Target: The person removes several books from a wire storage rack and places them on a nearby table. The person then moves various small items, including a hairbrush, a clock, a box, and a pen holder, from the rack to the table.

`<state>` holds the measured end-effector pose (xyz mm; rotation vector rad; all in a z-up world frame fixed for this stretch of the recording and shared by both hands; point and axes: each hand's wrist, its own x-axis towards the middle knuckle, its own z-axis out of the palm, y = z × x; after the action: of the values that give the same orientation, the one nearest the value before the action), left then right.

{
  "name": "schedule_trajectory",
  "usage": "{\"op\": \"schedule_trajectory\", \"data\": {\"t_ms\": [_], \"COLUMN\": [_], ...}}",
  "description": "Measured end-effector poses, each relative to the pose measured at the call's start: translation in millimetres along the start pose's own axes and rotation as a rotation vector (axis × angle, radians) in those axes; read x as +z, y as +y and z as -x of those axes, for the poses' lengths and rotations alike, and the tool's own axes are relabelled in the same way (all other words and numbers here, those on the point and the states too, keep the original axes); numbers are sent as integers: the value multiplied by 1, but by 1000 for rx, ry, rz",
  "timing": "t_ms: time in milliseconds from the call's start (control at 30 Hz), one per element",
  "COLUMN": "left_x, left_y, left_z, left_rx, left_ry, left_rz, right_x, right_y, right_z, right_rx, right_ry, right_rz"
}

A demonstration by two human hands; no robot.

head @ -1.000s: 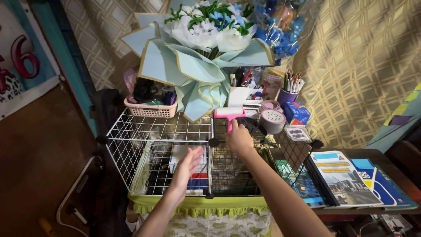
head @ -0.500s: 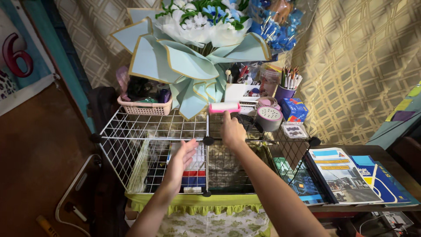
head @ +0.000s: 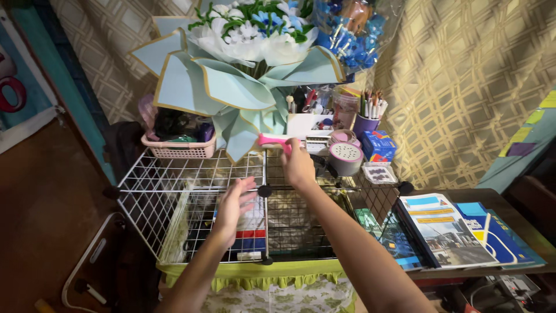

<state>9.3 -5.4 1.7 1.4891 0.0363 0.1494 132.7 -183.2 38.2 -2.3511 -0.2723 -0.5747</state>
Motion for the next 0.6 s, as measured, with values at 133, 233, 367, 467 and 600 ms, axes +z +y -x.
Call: {"op": "schedule_trajectory", "data": {"t_ms": [133, 233, 367, 467, 600], "left_x": [4, 13, 32, 53, 71], "left_y": [-3, -8, -18, -23, -28], "left_z": [-15, -29, -48, -60, -56], "left_rx": [-23, -55, -102, -269, -307], "left_ry": [-10, -30, -101, -185, -230], "left_rz": [105, 173, 233, 342, 348], "right_x": [-16, -32, -49, -57, -59], "right_y": [-8, -9, -8, -8, -16], "right_z": [2, 12, 33, 54, 80], "right_rx": [27, 44, -23, -74, -137], "right_ry": [-28, -43, -17, -5, -16], "right_rz": [19, 28, -2, -70, -169]}}
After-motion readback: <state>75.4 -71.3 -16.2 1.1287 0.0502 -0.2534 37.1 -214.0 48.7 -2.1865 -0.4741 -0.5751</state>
